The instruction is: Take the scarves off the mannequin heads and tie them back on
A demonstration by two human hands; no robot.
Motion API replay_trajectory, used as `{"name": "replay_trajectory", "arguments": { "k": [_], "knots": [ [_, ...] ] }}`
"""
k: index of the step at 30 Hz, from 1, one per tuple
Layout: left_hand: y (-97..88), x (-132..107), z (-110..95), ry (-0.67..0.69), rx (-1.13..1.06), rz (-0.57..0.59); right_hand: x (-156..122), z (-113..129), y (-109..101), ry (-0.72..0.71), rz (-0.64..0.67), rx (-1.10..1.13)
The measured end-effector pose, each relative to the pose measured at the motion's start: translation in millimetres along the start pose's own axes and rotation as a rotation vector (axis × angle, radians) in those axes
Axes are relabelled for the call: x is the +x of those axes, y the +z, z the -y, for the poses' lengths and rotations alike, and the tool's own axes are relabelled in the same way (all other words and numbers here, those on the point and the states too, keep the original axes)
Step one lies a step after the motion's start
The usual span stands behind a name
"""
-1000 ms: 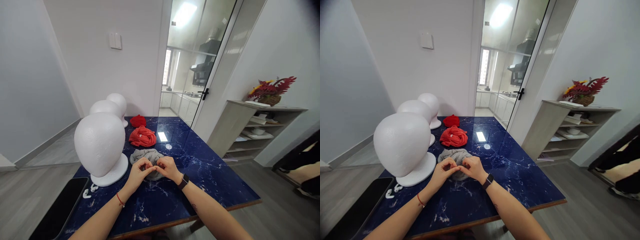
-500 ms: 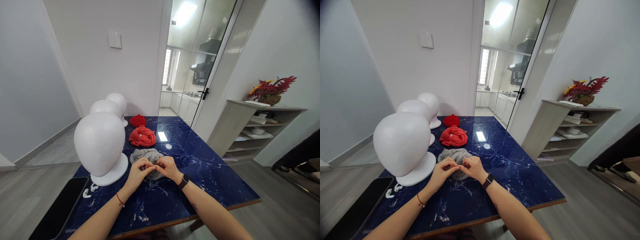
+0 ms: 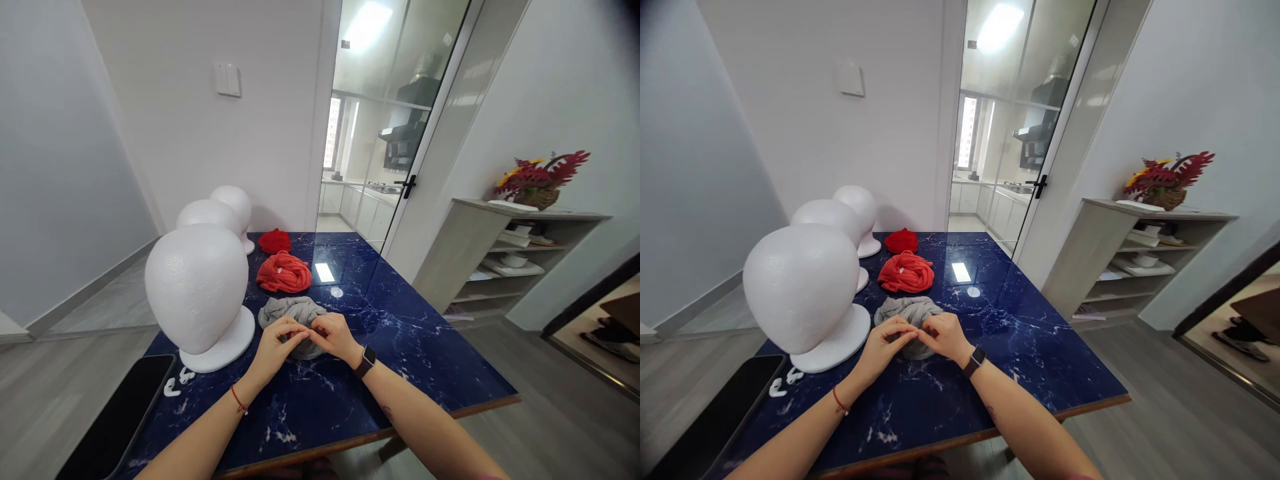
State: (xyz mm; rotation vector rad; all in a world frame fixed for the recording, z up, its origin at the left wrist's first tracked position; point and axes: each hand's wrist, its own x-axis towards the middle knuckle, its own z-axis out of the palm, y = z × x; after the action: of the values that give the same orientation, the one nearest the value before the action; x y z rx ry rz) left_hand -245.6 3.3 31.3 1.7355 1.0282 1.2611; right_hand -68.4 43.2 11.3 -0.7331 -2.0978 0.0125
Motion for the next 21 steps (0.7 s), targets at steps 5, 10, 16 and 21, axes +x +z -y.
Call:
{"name": "replay_trajectory", "arguments": {
  "k": [5, 10, 16, 21],
  "knots": [
    [-0.2, -0.3, -4.7, -0.011, -0.03, 0.069, 0.5, 0.2, -0.3, 0.017, 0.023, 0.039],
    [0.4, -1.3, -7.2, -0.003, -0.028, 0.085, 1.6, 0.3, -0.8, 0.027, 0.028, 0.066],
    [-0.7, -0.8, -3.3, -0.025, -0.066, 0.074, 1.0, 0.5, -0.9, 0.038, 0.05, 0.088],
    [-1.1, 0.8, -2.7, -0.03, -0.119, 0.066, 0.3, 0.5, -1.1, 0.027, 0.056, 0.095]
  ]
}}
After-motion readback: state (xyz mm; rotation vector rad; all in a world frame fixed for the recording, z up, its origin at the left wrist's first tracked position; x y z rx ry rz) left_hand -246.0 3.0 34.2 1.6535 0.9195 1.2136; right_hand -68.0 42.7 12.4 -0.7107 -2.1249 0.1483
